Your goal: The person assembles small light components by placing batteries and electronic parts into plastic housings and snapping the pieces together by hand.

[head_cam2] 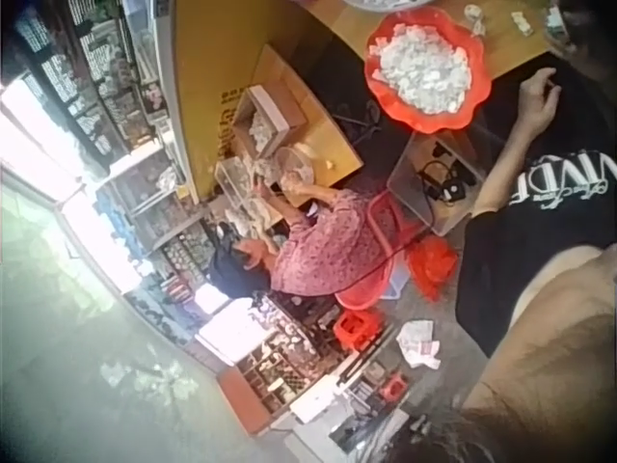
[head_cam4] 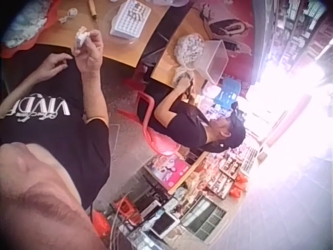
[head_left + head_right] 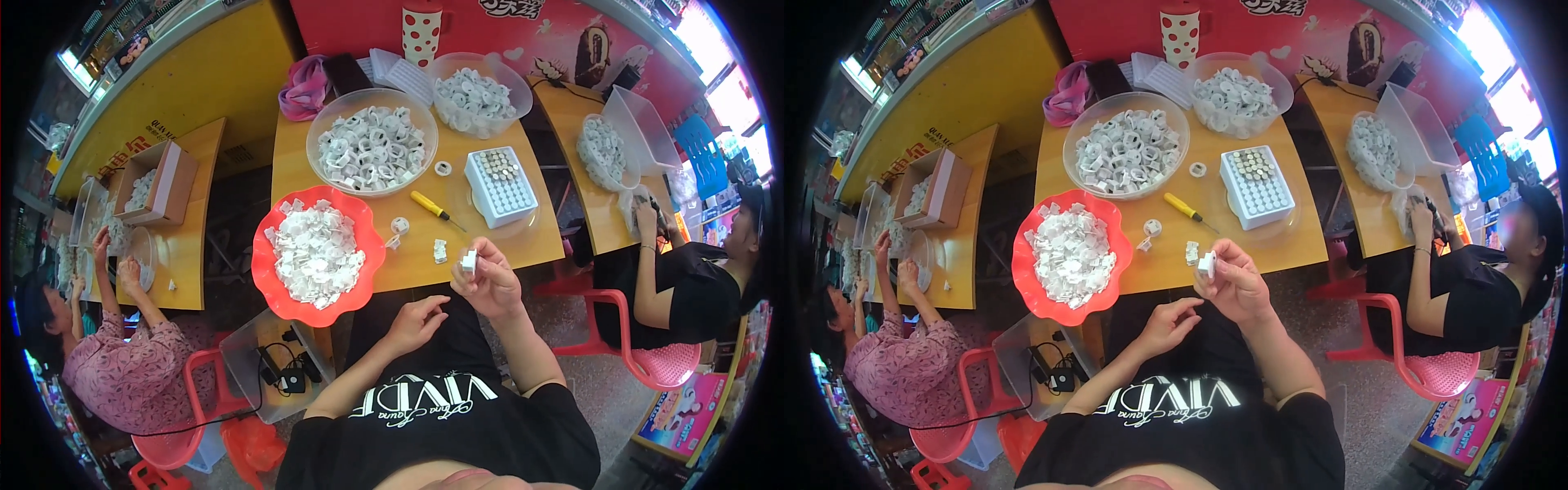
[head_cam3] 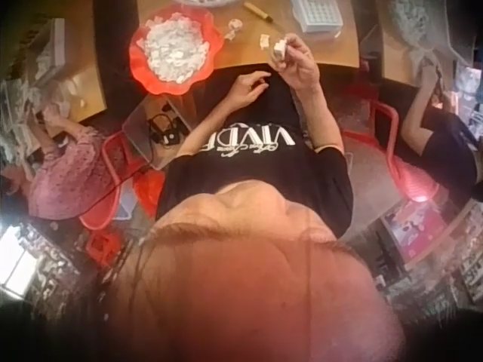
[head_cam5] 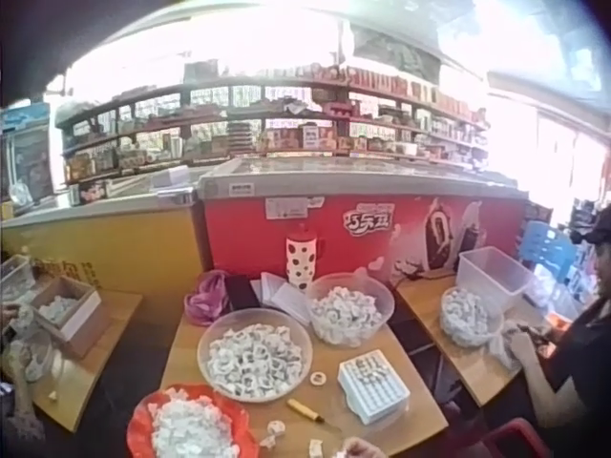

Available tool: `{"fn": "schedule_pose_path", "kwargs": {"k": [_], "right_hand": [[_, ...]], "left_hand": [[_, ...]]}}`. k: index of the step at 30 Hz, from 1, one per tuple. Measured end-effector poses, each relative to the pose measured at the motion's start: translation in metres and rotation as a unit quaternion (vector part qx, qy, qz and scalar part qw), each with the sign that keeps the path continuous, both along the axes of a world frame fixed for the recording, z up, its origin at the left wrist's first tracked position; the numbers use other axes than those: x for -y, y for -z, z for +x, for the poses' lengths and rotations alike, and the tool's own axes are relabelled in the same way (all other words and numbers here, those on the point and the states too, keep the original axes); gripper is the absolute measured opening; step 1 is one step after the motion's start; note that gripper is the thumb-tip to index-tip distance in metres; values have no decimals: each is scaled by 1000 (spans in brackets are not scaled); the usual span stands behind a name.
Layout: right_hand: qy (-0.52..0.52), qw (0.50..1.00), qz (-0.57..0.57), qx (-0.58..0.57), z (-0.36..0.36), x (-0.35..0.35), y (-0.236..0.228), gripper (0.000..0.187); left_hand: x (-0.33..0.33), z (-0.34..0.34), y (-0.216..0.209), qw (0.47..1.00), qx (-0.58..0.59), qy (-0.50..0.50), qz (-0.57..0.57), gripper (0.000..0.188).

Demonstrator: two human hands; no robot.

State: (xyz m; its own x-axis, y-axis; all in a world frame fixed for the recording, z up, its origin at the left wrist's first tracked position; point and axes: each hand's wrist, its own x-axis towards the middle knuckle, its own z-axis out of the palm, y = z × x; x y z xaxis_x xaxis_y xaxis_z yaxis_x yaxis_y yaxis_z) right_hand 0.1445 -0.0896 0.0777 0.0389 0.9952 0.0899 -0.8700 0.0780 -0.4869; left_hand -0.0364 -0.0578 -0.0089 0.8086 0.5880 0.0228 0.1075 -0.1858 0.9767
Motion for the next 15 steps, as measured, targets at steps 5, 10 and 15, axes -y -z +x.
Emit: {"fn": "schedule_pose_path", "kwargs": {"k": [5, 10, 15], "right_hand": [[16, 1000, 10, 10, 1, 4, 8, 16], [60, 998, -21, 24, -2, 8, 10, 12], [151, 941, -138, 269, -9, 13, 16, 8]], "left_hand": [[1, 5, 0, 1000, -7, -8, 10, 29], [3, 4, 1, 999, 19, -11, 31, 30], [12, 4, -28, 978, 108, -148, -103, 32]]}}
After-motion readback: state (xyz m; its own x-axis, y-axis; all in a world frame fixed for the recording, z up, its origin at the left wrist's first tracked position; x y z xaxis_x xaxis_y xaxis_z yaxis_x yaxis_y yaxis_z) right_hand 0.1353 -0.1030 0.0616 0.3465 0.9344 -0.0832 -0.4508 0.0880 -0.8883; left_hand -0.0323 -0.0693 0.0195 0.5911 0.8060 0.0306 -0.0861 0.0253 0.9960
